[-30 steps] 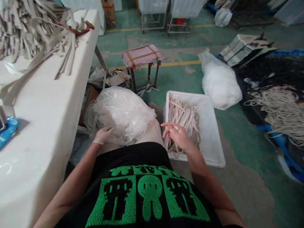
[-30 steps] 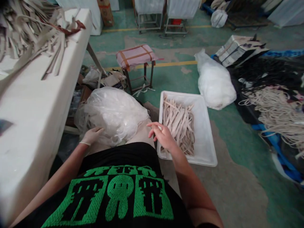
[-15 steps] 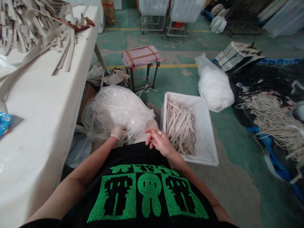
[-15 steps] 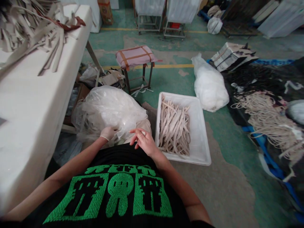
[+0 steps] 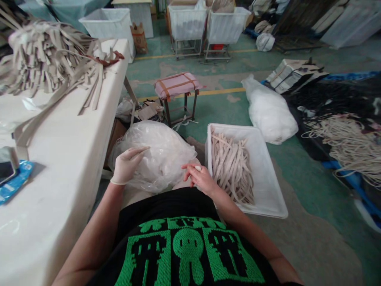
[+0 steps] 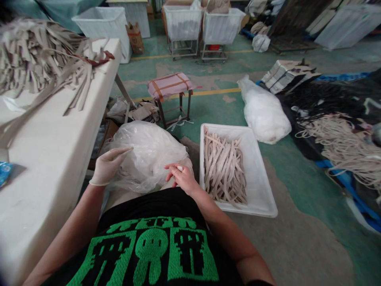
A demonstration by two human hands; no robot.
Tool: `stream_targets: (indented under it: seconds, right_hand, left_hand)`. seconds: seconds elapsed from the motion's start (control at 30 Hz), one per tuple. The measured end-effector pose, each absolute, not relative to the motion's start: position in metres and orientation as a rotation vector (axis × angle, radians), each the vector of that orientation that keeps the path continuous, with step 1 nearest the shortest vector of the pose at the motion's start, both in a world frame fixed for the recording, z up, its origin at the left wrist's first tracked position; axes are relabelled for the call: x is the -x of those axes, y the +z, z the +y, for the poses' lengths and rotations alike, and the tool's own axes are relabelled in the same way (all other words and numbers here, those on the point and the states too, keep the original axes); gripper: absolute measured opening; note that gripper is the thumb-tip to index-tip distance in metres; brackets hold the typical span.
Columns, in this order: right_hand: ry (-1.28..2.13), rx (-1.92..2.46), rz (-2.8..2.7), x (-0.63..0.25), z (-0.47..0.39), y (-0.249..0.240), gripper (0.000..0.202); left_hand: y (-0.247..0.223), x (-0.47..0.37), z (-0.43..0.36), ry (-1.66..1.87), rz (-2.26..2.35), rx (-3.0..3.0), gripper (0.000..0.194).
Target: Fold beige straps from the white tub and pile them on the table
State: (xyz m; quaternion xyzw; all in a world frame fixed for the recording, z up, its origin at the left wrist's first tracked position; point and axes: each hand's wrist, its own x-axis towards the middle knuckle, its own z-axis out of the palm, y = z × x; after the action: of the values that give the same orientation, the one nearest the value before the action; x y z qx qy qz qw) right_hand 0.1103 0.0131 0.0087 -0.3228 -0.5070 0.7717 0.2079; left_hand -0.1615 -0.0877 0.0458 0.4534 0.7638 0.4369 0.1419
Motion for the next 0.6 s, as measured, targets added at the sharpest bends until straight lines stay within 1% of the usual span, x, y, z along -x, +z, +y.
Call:
stream_targets:
  seconds: [0.07, 0.17, 0.27, 0.4, 0.53, 0.6]
  right_hand:
    - [2.105, 0.853, -1.478, -0.103, 0.022, 0.019, 0.050]
    - [2.078, 0.753, -1.580, -0.088, 0.028, 0.038, 0.046]
    - [2.070, 0.705, -1.635, -0.072, 0.029, 0.052, 0.045]
    - [1.983, 0.692, -1.672, -0.059, 0.031, 0.063, 0.039]
    - [1.944, 0.653, -1.676, -0.062, 0.035, 0.071, 0.038]
    - [1.948, 0.661, -1.594, -0.068, 0.039, 0.073, 0.037]
  left_hand:
    - [0.068, 0.150, -0.084, 1.241, 2.135, -1.529, 0.029]
    - [0.089, 0.133, -0.074, 1.106, 2.027, -1.848, 0.027]
    - [0.096, 0.123, -0.062, 1.005, 1.942, -2.057, 0.025]
    - [0.102, 0.115, -0.043, 0.925, 1.853, -2.176, 0.023]
    - [0.116, 0.113, -0.022, 0.976, 1.740, -2.270, 0.024]
    - [0.124, 0.116, -0.015, 1.081, 1.827, -2.211, 0.029]
